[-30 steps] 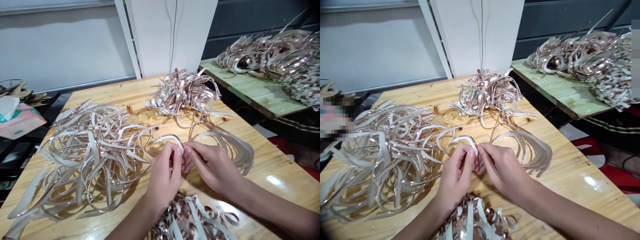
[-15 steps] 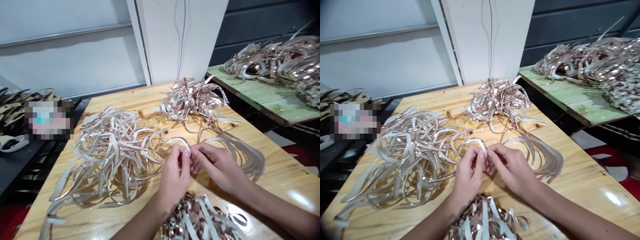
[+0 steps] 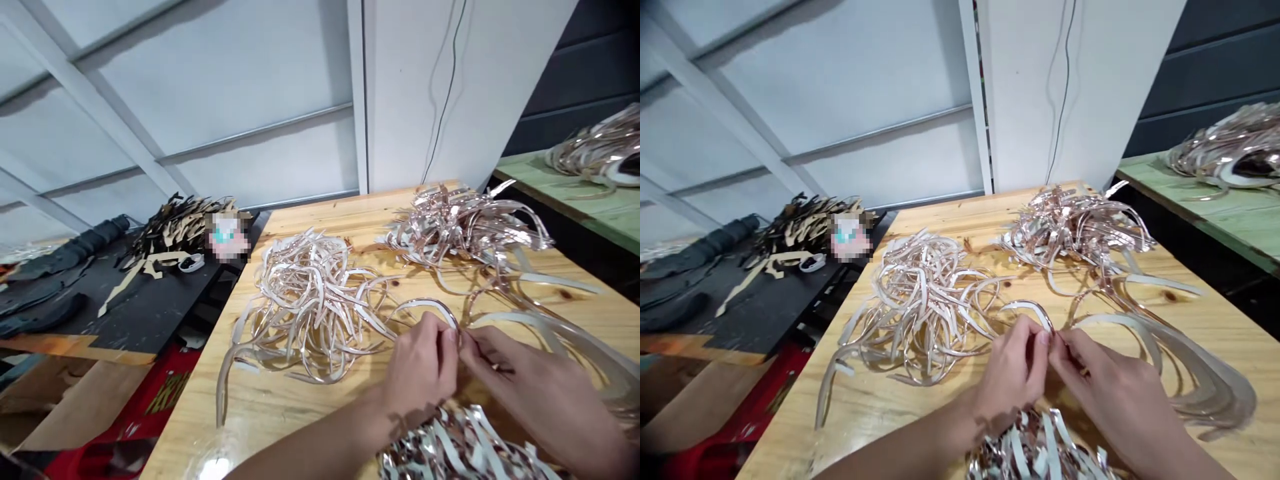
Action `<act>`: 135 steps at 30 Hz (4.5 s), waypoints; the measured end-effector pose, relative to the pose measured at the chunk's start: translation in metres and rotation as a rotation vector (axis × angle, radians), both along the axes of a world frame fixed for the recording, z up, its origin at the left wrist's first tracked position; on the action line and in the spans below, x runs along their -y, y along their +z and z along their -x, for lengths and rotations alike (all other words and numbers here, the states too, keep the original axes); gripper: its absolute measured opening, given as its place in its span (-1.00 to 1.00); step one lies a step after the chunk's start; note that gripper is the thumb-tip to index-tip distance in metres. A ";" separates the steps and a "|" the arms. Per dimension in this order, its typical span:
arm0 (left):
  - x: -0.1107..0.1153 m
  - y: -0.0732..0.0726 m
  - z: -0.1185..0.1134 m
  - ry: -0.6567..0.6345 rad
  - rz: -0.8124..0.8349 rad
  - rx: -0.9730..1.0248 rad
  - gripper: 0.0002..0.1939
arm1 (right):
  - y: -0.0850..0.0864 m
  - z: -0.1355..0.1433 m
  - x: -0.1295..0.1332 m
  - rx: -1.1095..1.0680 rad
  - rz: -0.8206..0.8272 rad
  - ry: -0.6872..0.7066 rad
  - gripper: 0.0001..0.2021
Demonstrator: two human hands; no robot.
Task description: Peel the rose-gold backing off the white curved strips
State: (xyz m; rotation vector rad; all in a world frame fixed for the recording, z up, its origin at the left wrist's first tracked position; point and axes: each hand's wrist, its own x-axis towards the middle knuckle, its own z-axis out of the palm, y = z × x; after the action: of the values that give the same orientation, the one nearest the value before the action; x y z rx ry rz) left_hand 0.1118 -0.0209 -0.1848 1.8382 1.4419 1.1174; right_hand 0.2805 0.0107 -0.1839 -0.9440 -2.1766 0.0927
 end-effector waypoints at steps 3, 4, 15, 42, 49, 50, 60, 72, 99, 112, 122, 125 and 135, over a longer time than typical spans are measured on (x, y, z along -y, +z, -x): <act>0.000 0.000 0.001 -0.005 -0.031 0.080 -0.84 | -0.001 -0.001 -0.003 0.044 0.077 -0.035 -0.62; -0.001 -0.001 0.002 0.011 -0.038 0.118 -0.84 | -0.001 -0.001 -0.004 -0.005 0.162 -0.057 -0.67; -0.001 0.003 0.003 0.119 -0.107 0.510 -0.75 | 0.002 0.012 -0.002 -0.368 0.768 0.147 -0.70; -0.057 0.116 0.114 0.456 -0.217 1.191 -0.82 | 0.005 0.007 -0.029 -0.146 0.481 0.047 -0.69; -0.043 0.099 0.074 0.318 -0.371 0.835 -0.89 | 0.017 -0.026 -0.069 0.040 0.161 -0.378 -0.62; -0.037 0.094 0.062 0.266 -0.329 0.748 -0.88 | 0.018 -0.034 -0.075 0.109 0.188 -0.479 -0.62; -0.009 0.005 -0.002 -0.236 0.171 0.286 -0.70 | 0.007 -0.055 -0.097 0.192 0.429 -0.397 -0.70; -0.013 -0.003 -0.001 -0.157 0.210 0.350 -0.66 | 0.032 -0.040 -0.081 -0.118 0.460 -0.178 -0.65; -0.005 -0.004 0.006 0.253 0.034 0.538 -0.63 | 0.015 0.017 -0.008 -0.527 1.163 0.325 -0.63; -0.011 0.004 0.000 0.039 0.134 0.719 -0.59 | 0.009 0.017 -0.008 -0.576 1.134 0.370 -0.70; -0.008 0.003 0.000 0.138 -0.090 0.472 -0.65 | 0.013 0.017 -0.008 -0.544 1.092 0.248 -0.71; -0.007 -0.002 0.002 0.140 -0.153 0.419 -0.70 | 0.013 0.016 -0.007 -0.457 0.995 0.185 -0.73; -0.004 -0.002 0.001 0.155 -0.166 0.325 -0.71 | 0.022 0.015 -0.003 -0.283 0.697 0.110 -0.73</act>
State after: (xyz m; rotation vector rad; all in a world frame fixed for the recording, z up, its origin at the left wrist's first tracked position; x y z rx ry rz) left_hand 0.1104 -0.0172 -0.1866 1.5777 1.3495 1.5734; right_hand 0.2656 0.0133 -0.1624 -1.0915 -1.9423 1.0259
